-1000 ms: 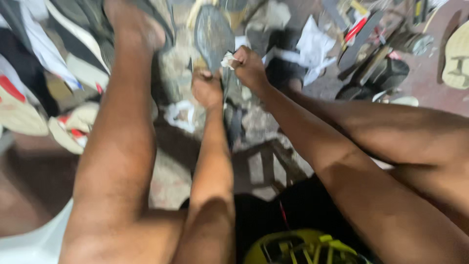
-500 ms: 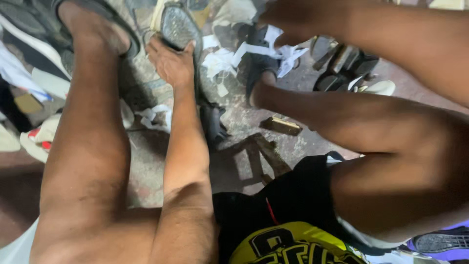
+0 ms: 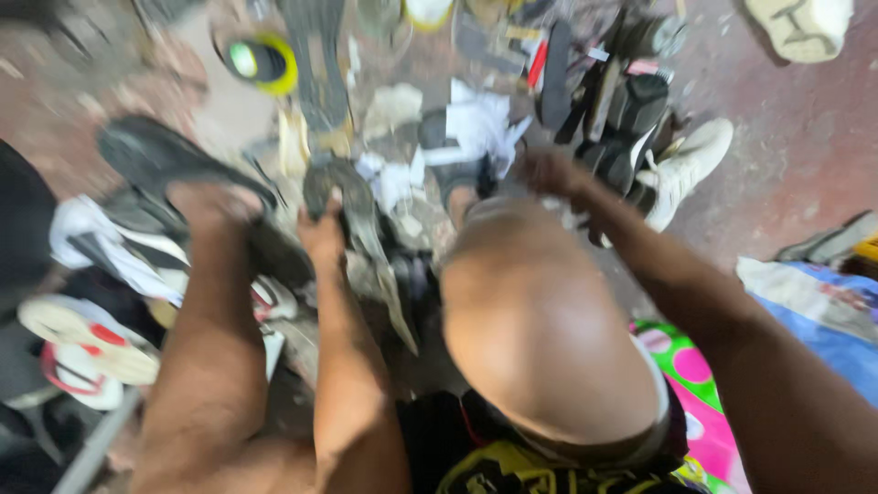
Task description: The person trims and cleans a shoe sole using a knife and scissors, while occasionally wiping the components with a cloth and liquid from a bottle.
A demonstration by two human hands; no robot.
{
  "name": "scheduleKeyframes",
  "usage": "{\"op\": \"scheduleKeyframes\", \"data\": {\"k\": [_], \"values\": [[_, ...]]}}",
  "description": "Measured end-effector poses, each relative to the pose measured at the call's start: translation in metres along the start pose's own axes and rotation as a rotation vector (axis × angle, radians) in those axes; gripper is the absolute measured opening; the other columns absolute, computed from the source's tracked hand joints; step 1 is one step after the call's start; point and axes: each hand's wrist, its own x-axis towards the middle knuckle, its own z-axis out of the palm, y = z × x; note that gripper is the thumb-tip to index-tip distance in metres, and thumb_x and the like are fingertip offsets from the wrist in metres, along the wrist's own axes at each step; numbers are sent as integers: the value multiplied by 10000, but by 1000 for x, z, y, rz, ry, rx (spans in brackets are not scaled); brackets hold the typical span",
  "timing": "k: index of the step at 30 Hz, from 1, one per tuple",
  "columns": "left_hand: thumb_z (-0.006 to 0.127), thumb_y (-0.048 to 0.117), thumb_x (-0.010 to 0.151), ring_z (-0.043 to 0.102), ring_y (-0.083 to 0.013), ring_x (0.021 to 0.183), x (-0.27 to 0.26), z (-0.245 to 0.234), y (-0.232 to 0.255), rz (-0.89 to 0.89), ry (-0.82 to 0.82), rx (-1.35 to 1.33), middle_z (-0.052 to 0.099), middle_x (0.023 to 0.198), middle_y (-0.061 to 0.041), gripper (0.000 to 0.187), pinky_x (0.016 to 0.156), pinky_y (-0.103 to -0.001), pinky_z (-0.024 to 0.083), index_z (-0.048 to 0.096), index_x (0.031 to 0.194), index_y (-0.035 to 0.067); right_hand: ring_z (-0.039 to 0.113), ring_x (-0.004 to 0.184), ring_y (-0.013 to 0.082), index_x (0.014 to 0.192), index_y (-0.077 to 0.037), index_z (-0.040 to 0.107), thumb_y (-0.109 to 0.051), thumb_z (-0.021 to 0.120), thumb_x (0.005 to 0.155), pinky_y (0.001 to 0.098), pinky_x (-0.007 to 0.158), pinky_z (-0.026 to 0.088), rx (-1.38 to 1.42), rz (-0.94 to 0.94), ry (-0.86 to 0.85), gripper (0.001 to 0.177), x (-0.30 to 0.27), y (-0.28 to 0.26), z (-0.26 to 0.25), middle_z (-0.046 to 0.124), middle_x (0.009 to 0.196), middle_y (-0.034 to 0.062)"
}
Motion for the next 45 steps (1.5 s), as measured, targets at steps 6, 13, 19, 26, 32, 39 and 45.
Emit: {"op": "scheduleKeyframes", "data": {"k": [6,13,19,26,32,39,45], "values": [[756,87,889,666,-151,931,-39,-20,42,73,-162,-89,732,1067,-48,363,868,-292,525,627,1220,17,710,657,208,1069,-55,764,-382,668,993,372,625,550,-766,40,233,349,14,22,14,746,784,138],[756,98,941,641,-151,950,-94,-15,84,274,41,-91,713,1107,-61,346,894,-295,524,619,1238,-15,715,893,391,1011,-148,766,-347,701,887,486,776,554,-948,-207,577,243,72,23,-14,738,968,183],[741,136,967,638,-154,982,-133,-21,119,285,98,-126,703,1140,-74,379,916,-295,520,592,1282,-12,674,985,423,1010,-102,723,-259,645,963,526,871,523,-816,-155,865,182,80,14,-1,720,1023,207],[695,148,1006,628,-160,1038,-130,-2,149,324,53,-206,708,1183,-76,337,979,-301,491,614,1285,-22,590,1127,453,1099,-45,641,-194,729,880,514,989,447,-1063,-398,701,279,89,-22,23,648,1148,230],[684,129,1014,633,-144,984,-112,12,147,278,145,-195,710,1147,-68,275,920,-296,514,635,1254,3,584,1051,470,1106,-35,578,-134,723,842,536,918,466,-1028,-433,599,317,107,-1,15,606,1094,247],[692,152,1007,623,-145,970,-98,29,148,336,103,-140,715,1112,-65,288,907,-299,496,650,1230,-25,592,1111,515,1160,-41,587,-188,764,844,548,924,489,-1066,-239,519,391,101,13,12,613,1205,305],[612,288,1044,602,-197,1058,-108,24,151,316,65,-119,688,1183,-110,407,961,-332,464,642,1278,-43,654,1210,429,1281,5,698,-503,591,1085,491,1017,498,-711,224,576,555,51,14,-9,710,1270,285]]}}
